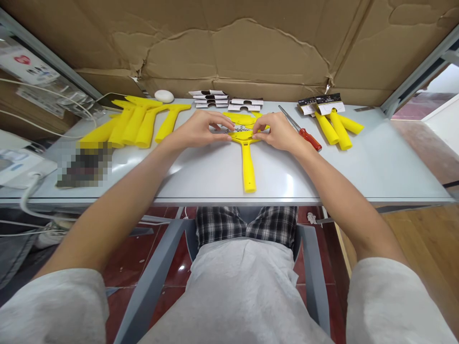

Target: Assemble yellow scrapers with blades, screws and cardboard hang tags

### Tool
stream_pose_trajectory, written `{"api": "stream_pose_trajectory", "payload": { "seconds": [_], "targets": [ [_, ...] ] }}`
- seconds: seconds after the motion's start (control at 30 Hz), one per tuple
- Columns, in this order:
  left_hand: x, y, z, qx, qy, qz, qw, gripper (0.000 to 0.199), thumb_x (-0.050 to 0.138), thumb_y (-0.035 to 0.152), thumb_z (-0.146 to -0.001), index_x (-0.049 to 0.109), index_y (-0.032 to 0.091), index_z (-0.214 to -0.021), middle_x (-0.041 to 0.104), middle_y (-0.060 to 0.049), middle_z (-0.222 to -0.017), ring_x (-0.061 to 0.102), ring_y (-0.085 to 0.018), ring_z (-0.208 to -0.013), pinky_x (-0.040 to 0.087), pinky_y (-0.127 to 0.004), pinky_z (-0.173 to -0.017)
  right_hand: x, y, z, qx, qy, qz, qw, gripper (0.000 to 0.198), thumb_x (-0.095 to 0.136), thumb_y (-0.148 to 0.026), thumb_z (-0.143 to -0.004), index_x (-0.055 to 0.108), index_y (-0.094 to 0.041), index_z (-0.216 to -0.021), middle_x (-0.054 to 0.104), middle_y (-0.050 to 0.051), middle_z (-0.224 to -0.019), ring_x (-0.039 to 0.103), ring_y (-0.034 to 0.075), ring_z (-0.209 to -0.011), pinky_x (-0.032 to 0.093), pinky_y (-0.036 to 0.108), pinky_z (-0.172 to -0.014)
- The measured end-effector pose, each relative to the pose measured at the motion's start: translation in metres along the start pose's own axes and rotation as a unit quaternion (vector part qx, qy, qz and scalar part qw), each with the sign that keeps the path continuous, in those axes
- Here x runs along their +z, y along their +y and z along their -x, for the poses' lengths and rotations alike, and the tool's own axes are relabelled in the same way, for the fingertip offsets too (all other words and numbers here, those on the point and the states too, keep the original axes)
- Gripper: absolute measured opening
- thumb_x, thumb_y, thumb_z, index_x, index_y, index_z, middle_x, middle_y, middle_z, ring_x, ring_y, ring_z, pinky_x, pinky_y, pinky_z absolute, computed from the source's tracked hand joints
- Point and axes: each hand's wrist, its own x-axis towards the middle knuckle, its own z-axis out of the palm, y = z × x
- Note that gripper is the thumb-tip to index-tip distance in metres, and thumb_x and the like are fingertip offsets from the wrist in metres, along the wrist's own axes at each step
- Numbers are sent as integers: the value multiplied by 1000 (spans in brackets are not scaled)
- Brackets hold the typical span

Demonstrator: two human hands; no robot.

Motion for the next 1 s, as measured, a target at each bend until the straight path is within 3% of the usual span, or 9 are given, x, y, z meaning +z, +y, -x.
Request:
{"api": "stream_pose_trajectory", "payload": {
  "seconds": [0.27, 0.4, 0.63, 0.8, 1.0],
  "targets": [
    [1, 1, -1, 18, -11, -8, 1000, 25, 107, 49, -80, 100, 32, -97, 95, -10, -121, 86, -37, -122, 61, -51, -121, 0, 0, 2, -10, -7, 21, 1000, 35, 89, -55, -100, 92, -21, -105, 83, 9, -111, 67, 16, -101, 58, 38, -110],
    [0, 0, 0, 24, -14, -32, 999, 31, 105, 54, -82, 99, 30, -101, 96, -10, -121, 87, -35, -120, 63, -49, -117, -2, -3, 3, -14, -20, 48, 999, 37, 84, -55, -103, 93, -21, -112, 84, 9, -116, 67, 16, -99, 58, 40, -113],
    [-2, 2, 2, 16, -27, -87, 996, 32, 97, 44, -89, 99, 28, -116, 95, -10, -123, 87, -32, -116, 66, -44, -104, -6, -8, 5, -6, -32, 81, 996, 38, 83, -56, -105, 92, -21, -116, 83, 10, -123, 72, 22, -113, 57, 45, -121],
    [-3, 3, 2, 9, -28, -96, 995, 34, 97, 41, -89, 98, 26, -120, 95, -10, -124, 86, -32, -117, 66, -43, -103, -6, -7, 5, -17, -27, 85, 996, 38, 84, -56, -103, 92, -22, -117, 83, 10, -124, 70, 23, -119, 55, 44, -122],
    [-2, -1, 2, 9, -22, -99, 995, 36, 97, 40, -88, 98, 25, -121, 96, -10, -123, 87, -32, -117, 67, -45, -108, -9, -2, 5, -7, -41, 94, 995, 49, 91, -58, -96, 92, -23, -131, 81, 11, -134, 67, 26, -129, 54, 47, -126]
  ]
}}
